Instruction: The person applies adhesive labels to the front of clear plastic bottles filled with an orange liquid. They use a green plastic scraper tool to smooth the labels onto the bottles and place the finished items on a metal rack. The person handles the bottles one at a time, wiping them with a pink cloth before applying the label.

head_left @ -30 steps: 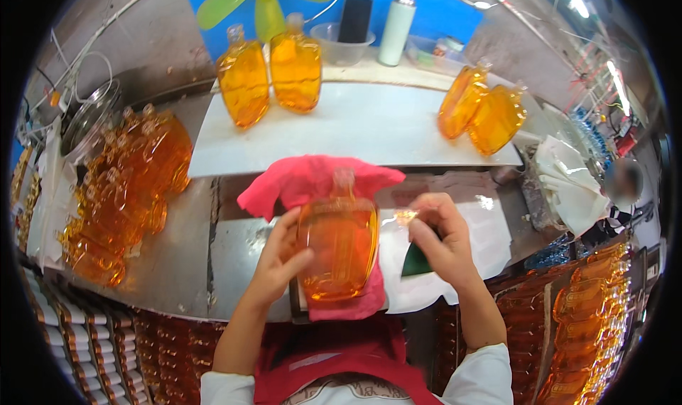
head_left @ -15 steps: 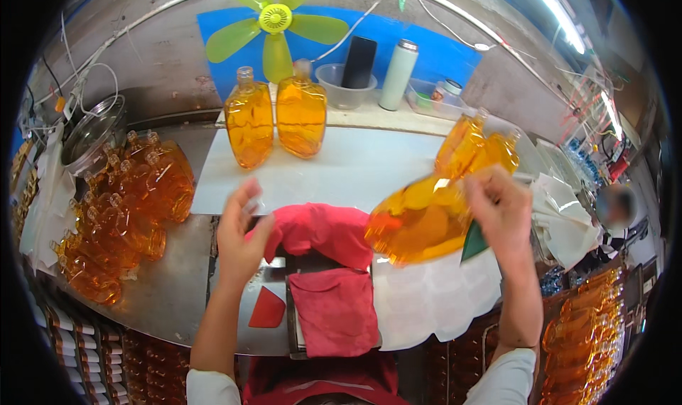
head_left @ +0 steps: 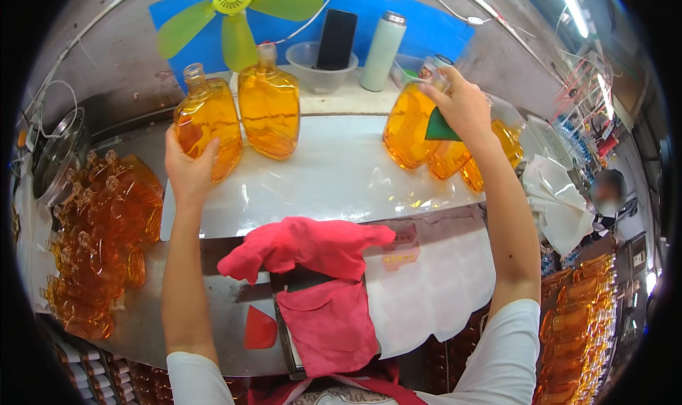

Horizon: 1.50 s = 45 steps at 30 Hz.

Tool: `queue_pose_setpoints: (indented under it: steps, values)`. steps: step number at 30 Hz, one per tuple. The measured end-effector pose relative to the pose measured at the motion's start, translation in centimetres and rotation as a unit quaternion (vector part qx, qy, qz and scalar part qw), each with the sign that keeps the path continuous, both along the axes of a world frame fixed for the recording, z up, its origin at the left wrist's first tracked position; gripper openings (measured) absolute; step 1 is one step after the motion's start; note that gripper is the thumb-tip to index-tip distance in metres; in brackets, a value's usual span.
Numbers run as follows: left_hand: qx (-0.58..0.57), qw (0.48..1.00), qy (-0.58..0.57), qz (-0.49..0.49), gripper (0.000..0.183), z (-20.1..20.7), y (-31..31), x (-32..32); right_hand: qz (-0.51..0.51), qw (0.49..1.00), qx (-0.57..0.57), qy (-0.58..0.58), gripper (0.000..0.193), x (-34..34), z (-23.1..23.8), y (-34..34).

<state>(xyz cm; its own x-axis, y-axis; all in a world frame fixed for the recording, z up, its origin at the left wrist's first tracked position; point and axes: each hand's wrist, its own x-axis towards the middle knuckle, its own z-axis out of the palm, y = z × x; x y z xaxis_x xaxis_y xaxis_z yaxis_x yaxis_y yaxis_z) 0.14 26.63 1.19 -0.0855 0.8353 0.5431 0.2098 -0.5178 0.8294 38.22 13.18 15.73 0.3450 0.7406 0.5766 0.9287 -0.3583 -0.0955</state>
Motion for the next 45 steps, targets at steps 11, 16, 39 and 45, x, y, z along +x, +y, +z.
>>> queue_pose_setpoints:
  steps: [11, 16, 39, 45]
  values:
    - [-0.061, 0.959, -0.221, -0.168, 0.047, 2.8, -11.5, -7.4, 0.239, 0.923, -0.178, 0.242, 0.024, -1.3, -14.3, -18.8]
    - [-0.187, 0.931, -0.207, -0.234, 0.061, 1.7, -20.1, -5.6, 0.032, 0.944, -0.243, 0.22, 0.072, 4.9, -22.0, -15.5]
    - [-0.315, 0.883, -0.187, -0.296, 0.077, -5.0, -26.5, -0.2, 0.369, 0.907, -0.123, 0.16, 0.015, -9.5, -9.1, -21.6]
    - [-0.3, 0.866, -0.256, -0.308, 0.083, -6.2, -26.4, -0.7, 0.514, 0.733, -0.289, 0.339, 0.018, -14.9, -3.8, -16.0]
